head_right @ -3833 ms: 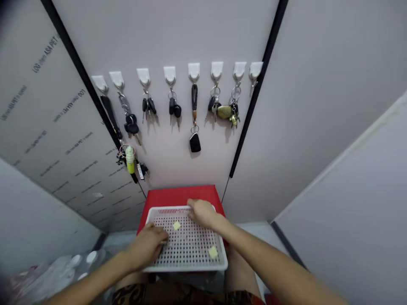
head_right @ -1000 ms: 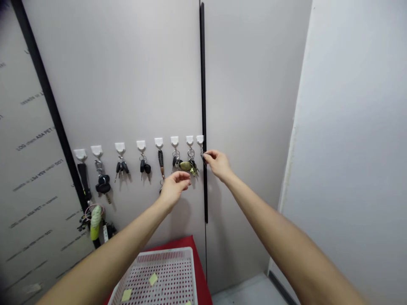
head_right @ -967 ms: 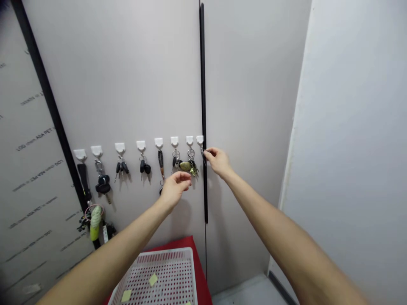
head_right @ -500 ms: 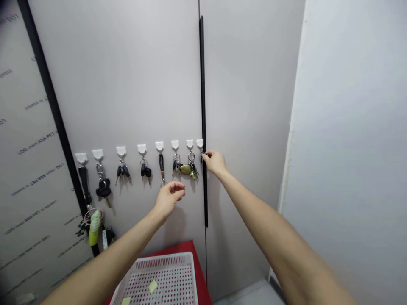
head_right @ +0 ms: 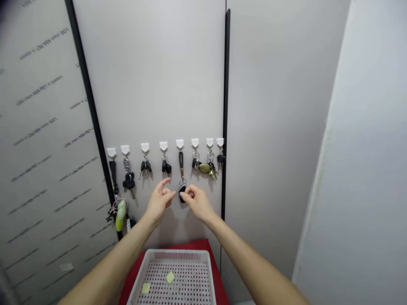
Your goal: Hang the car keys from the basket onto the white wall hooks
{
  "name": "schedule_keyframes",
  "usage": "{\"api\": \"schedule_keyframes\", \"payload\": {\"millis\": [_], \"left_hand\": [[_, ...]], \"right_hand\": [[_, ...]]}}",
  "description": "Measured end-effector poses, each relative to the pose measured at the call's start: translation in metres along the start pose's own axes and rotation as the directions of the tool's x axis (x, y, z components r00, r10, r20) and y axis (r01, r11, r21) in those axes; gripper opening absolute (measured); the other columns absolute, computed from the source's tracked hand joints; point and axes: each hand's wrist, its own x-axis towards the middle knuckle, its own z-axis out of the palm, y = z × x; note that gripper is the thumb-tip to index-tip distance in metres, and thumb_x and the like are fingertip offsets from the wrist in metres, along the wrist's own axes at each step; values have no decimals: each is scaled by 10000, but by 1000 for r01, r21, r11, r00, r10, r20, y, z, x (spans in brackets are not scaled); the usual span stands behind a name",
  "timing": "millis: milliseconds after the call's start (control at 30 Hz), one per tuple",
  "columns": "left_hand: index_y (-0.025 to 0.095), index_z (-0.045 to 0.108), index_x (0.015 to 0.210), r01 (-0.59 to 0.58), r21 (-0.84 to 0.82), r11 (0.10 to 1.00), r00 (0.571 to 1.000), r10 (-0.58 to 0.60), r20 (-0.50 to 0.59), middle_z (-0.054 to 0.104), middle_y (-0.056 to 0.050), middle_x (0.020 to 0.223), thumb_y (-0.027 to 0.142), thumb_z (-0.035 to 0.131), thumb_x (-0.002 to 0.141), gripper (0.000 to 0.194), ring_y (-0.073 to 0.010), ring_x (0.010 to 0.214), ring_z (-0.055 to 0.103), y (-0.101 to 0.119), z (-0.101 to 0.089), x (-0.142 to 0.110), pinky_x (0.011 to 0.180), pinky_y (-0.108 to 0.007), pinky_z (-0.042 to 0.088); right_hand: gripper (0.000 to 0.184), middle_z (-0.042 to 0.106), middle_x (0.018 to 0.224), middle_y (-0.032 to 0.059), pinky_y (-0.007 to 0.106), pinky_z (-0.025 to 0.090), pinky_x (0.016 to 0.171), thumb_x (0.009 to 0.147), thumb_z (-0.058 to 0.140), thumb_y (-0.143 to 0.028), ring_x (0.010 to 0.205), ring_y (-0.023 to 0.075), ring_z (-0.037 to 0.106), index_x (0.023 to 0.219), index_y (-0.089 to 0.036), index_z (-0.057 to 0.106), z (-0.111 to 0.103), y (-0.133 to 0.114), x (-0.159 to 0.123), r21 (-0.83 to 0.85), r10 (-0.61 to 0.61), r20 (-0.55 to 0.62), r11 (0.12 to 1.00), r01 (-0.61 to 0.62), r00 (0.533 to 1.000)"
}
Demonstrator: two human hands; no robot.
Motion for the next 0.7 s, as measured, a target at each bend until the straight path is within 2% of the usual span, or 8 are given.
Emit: {"api": "schedule_keyframes", "payload": {"millis": [33,67,133,200,267,467,600,700], "left_hand": [[153,352,1044,-51,8,999,999,50,14,315,123,369,170,544,529,550,-10,330,260,12,-3,-2,376,-142,218],[166,311,1088,-102,17,995,995,101,23,321,120,381,160,538,540,593,-10,342,270,26,-6,-6,389,-140,234],[206,228,1146,-212,30,977,977,211,20,334,112,408,139,528,559,662,-12,369,292,52,-11,-17,412,-138,261],[249,144,1176,-322,34,946,947,322,3,347,105,430,115,523,567,729,-17,390,312,72,-15,-28,427,-140,280],[273,81,1186,-388,29,921,922,388,-6,352,102,439,96,522,567,780,-21,395,320,83,-19,-35,430,-144,290],[268,31,1191,-320,-21,947,947,320,16,337,109,424,104,523,566,812,-22,388,313,81,-27,-30,428,-142,300],[271,41,1188,-319,17,948,947,318,32,335,111,427,113,522,570,799,-20,389,311,80,-29,-25,444,-143,314],[246,111,1179,-346,137,928,933,356,-52,339,104,440,141,515,583,728,-26,401,325,70,-45,-17,471,-155,328]], "right_hand": [[127,284,408,-77,198,230,386,638,447,-296,370,48,267,692,-183,430,5,-12,3,93,-1,25,996,-1,1000],[234,277,405,-91,189,232,377,632,457,-277,355,43,263,846,-191,419,9,-26,5,184,-17,46,983,8,999],[504,271,408,-108,177,249,375,628,465,-242,346,38,272,1088,-222,263,11,-54,7,333,-102,60,940,77,993],[638,294,431,-106,176,276,392,631,463,-213,366,37,297,1168,-261,121,11,-77,5,419,-207,14,889,182,978],[678,308,443,-103,178,292,403,637,452,-192,376,37,307,1182,-291,62,12,-90,4,462,-268,-31,851,252,963],[713,289,416,-110,180,290,385,646,426,-159,347,32,275,1196,-289,-7,25,-85,7,511,-247,-20,831,222,969],[718,300,409,-112,178,289,385,637,437,-163,351,34,282,1196,-291,4,30,-86,8,514,-261,8,829,220,965],[690,304,414,-114,173,282,386,637,442,-182,357,33,281,1193,-282,46,33,-80,11,462,-199,5,870,174,980]]}}
